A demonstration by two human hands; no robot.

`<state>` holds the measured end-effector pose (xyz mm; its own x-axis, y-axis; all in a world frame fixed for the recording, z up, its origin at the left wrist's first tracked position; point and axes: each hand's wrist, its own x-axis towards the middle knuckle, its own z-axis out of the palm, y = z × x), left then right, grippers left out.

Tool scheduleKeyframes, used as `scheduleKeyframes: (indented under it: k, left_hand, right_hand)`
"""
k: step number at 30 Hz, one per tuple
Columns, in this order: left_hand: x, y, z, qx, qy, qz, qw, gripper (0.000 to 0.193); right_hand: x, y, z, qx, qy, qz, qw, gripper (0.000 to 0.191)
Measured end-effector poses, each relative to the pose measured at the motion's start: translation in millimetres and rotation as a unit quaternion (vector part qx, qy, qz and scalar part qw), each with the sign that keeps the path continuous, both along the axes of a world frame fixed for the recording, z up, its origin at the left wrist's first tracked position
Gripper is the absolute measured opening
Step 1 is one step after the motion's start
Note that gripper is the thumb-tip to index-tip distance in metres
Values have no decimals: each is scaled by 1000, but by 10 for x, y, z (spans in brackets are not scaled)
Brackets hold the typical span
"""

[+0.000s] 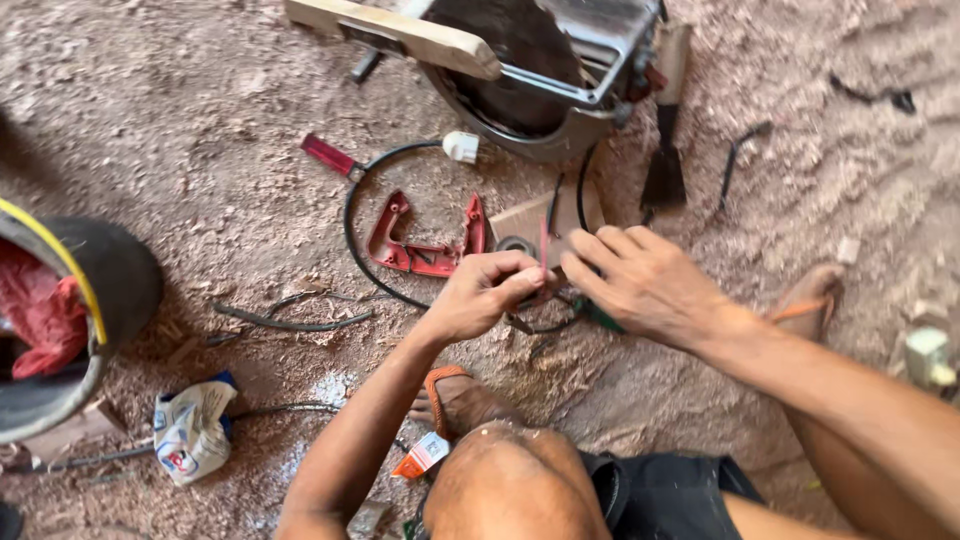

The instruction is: The person sits on the workshop floor and splices the ends of an electrical wire, twisting the exposed conductors together by hand and wrapping the joint with tape. They handle a red plastic machine housing and a wooden block while working on the cable across their lap.

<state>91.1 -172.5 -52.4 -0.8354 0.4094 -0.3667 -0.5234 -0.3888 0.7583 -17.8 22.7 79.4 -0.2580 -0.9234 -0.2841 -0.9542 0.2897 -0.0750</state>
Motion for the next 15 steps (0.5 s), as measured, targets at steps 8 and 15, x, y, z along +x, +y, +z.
scheduleKeyframes:
  k: [8, 15]
  left_hand:
    - [79, 320, 247, 8, 114, -84, 990, 27]
    - [281, 456, 422, -84, 13, 94, 992, 26]
  right_hand:
    - [177, 324, 496, -14, -51, -104, 993, 50]
    - [316, 246, 320, 28, -368, -344, 863, 78]
